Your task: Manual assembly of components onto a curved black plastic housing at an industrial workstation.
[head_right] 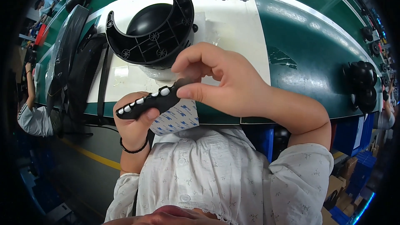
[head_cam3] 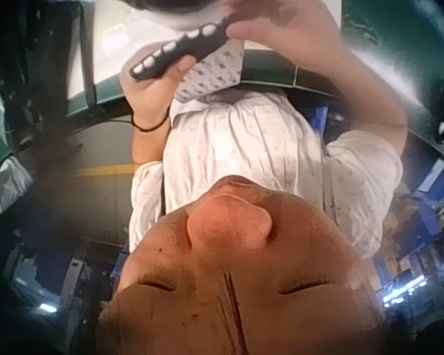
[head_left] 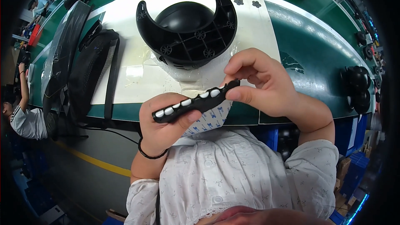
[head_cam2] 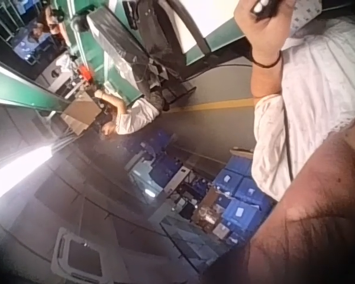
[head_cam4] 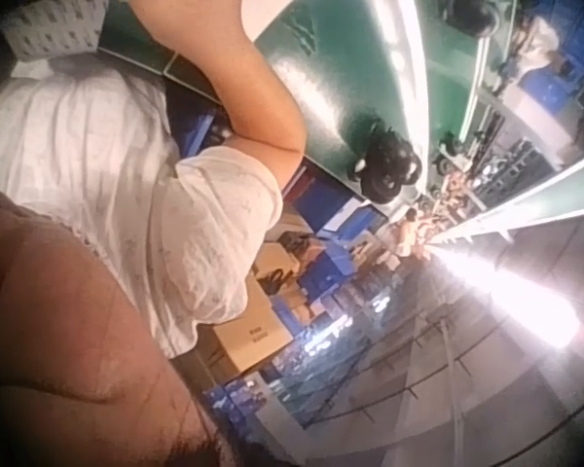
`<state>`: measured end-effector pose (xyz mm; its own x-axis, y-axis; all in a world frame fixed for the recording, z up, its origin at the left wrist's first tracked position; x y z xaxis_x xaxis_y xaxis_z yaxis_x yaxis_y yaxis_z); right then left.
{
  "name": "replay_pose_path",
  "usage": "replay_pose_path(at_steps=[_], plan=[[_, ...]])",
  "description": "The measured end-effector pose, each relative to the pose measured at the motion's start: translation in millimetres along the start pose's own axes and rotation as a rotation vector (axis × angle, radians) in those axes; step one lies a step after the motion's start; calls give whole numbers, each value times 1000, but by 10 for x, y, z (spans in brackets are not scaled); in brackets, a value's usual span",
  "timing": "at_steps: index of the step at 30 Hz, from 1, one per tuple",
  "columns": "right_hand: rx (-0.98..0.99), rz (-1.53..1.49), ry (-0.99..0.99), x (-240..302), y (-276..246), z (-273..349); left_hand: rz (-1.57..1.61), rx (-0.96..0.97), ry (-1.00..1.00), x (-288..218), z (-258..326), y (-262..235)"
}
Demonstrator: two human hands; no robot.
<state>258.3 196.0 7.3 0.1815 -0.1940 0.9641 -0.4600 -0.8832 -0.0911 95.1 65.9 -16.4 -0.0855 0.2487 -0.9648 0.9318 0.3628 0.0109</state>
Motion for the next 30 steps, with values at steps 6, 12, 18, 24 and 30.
replay_pose_path(at_steps=[6,12,18,24,30], plan=[[116,311,-267,-8,-129,-74,83,-105,-142,35,37,12],[107,298,-586,-39,-168,-131,85,-125,-161,49,42,19],[33,331,-390,-62,3,-50,58,-80,-138,65,38,41],[33,296,-291,-25,-5,-66,18,-86,-124,72,38,50],[-13,385,-422,-80,-45,-90,-114,-72,-75,79,13,36]])
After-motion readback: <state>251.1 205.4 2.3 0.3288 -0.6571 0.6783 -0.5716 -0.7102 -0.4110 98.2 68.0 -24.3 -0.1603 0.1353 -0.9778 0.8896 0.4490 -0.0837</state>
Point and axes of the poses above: each hand's wrist, its own z-axis away from the middle knuckle, its own y-axis out of the palm, x = y × z, the point moved 1 cm from there along -z, towards the middle knuckle, and after that the axes turned 1 degree about -y, right-handed, at the moved point
